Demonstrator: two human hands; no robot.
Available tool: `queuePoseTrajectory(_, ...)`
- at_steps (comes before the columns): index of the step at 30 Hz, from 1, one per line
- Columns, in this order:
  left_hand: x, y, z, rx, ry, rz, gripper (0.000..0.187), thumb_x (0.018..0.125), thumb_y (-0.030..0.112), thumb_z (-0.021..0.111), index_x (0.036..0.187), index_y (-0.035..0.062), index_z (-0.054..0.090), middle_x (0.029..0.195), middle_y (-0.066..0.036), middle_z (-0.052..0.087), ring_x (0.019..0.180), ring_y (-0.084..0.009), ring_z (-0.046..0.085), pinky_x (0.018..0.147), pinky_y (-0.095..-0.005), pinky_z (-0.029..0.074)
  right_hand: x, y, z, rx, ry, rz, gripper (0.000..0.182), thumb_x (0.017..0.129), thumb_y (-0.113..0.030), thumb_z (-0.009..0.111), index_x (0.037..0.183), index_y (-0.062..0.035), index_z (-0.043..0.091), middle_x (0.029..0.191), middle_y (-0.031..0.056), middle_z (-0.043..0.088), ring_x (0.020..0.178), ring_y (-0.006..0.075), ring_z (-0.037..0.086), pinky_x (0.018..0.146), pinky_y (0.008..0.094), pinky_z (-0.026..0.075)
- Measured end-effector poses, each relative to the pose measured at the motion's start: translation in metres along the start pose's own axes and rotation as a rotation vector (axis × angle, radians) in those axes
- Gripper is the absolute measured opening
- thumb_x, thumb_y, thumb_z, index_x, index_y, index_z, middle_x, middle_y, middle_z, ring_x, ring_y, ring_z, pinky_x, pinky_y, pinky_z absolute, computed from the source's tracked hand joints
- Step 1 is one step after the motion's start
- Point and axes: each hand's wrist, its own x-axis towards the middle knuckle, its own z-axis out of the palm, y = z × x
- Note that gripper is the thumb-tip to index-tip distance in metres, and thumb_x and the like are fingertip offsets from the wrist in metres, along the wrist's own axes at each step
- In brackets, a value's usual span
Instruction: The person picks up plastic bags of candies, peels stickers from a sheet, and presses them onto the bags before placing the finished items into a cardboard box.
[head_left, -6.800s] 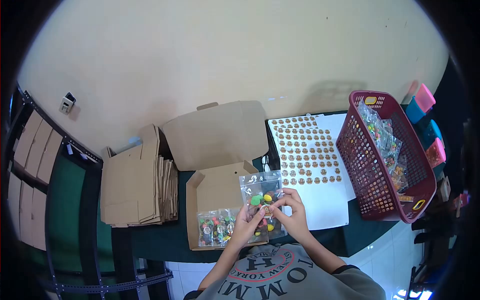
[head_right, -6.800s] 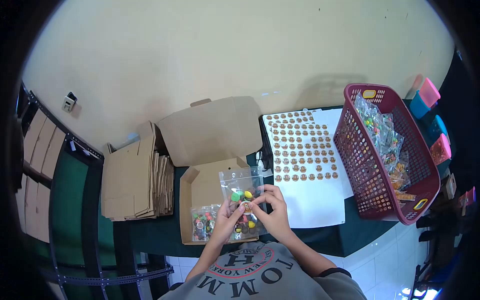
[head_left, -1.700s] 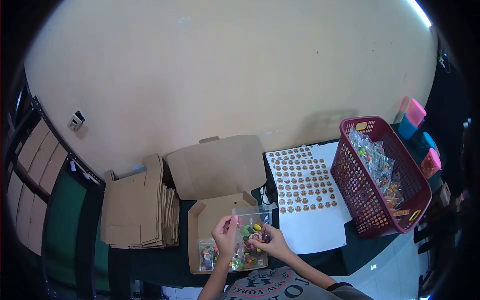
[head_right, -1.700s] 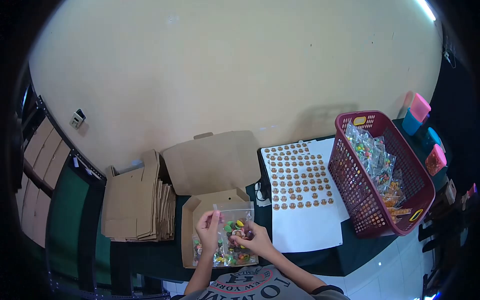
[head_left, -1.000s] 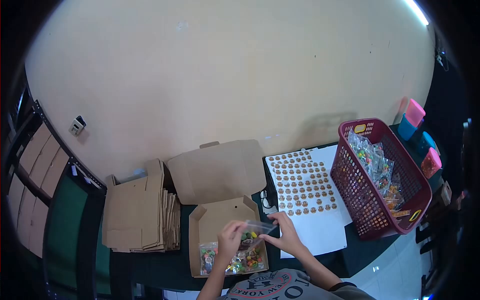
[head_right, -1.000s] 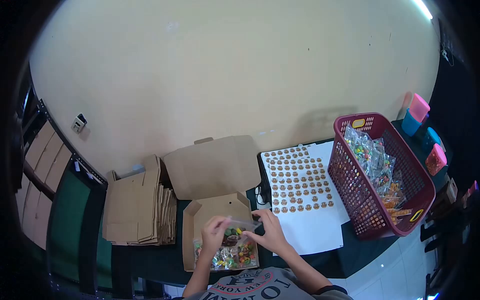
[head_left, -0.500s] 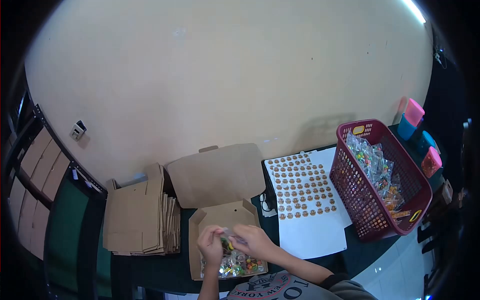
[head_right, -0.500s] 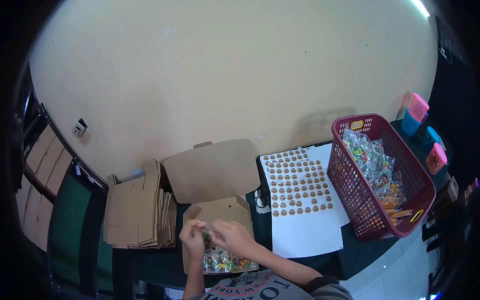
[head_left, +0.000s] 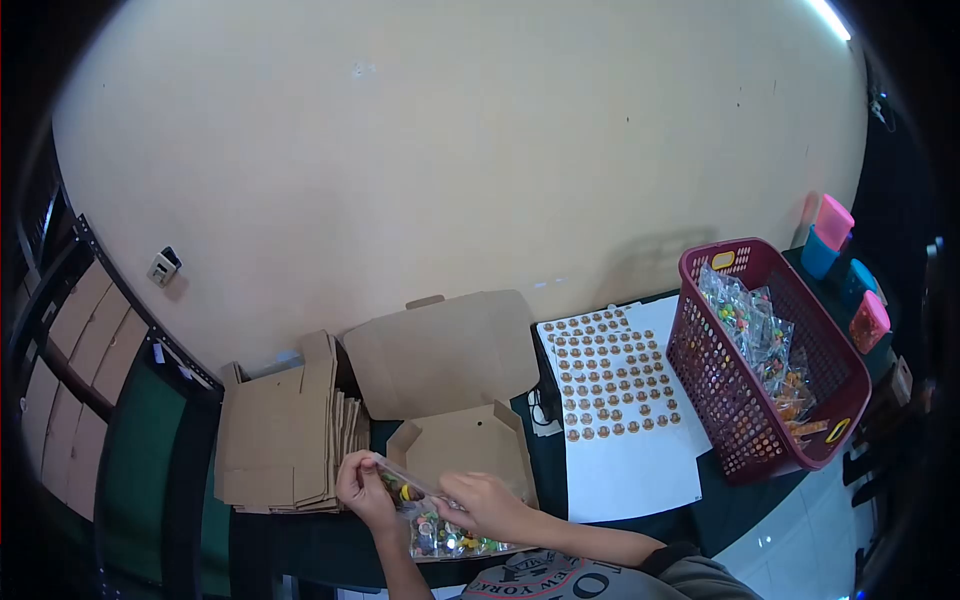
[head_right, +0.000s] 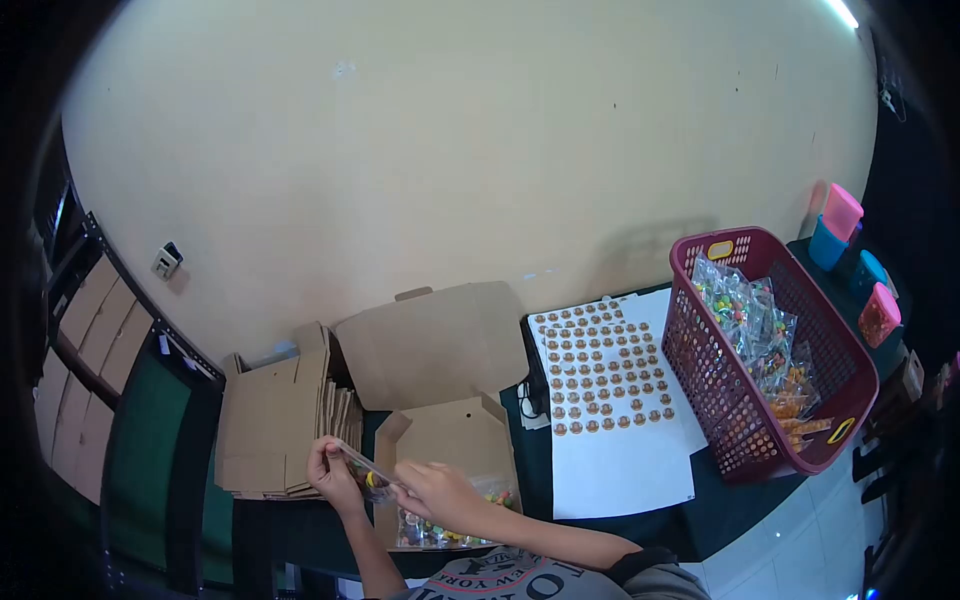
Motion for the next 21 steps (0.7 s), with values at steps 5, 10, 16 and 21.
queuePoseTrajectory(5, -0.003, 0.004, 0.008, 0.012, -0.037, -0.016, 0.022, 0.086, 0.019, 0.054, 0.072, 0.0017, 0.051, 0.064, 0.003, 0.046, 0.056, -0.0034, 0.038, 0.048, -0.0174, 0.030, -0.014, 0.000, -0.003, 0.150, -0.065, 0.115, 0.020, 0.080, -0.015, 0.055, 0.074, -0.0024, 0.042, 0.060, 0.0118, 0.047, 0.055, 0.0276, 0.052, 0.051, 0.0353, 0.041)
queuePoseTrajectory(10, -0.010, -0.002, 0.023, 0.004, -0.371, -0.160, 0.012, 0.083, 0.011, 0.055, 0.079, -0.0010, 0.056, 0.073, -0.004, 0.054, 0.067, -0.0100, 0.049, 0.060, -0.0213, 0.038, -0.037, 0.019, -0.019, 0.396, -0.059, 0.261, 0.018, 0.084, -0.016, 0.054, 0.077, -0.0001, 0.050, 0.057, 0.0038, 0.049, 0.051, 0.0094, 0.048, 0.046, 0.0254, 0.038)
queuePoseTrajectory(16, -0.046, 0.026, 0.061, 0.245, -0.561, 0.150, 0.019, 0.079, 0.006, 0.058, 0.097, -0.0006, 0.058, 0.091, -0.013, 0.060, 0.089, -0.0232, 0.058, 0.080, -0.0292, 0.043, -0.063, 0.061, -0.042, 0.397, 0.252, 0.527, 0.017, 0.085, -0.016, 0.054, 0.075, -0.0018, 0.053, 0.061, -0.0003, 0.050, 0.053, 0.0028, 0.046, 0.045, 0.0196, 0.037)
queuePoseTrajectory(21, -0.074, 0.022, 0.075, -0.007, -0.746, -0.080, 0.019, 0.076, 0.004, 0.060, 0.095, 0.0008, 0.059, 0.093, -0.012, 0.062, 0.089, -0.0249, 0.059, 0.079, -0.0311, 0.044, -0.067, 0.046, -0.042, 0.365, 0.245, 0.577, 0.015, 0.083, -0.014, 0.057, 0.084, 0.0005, 0.053, 0.071, 0.0044, 0.053, 0.058, 0.0059, 0.048, 0.052, 0.0215, 0.041)
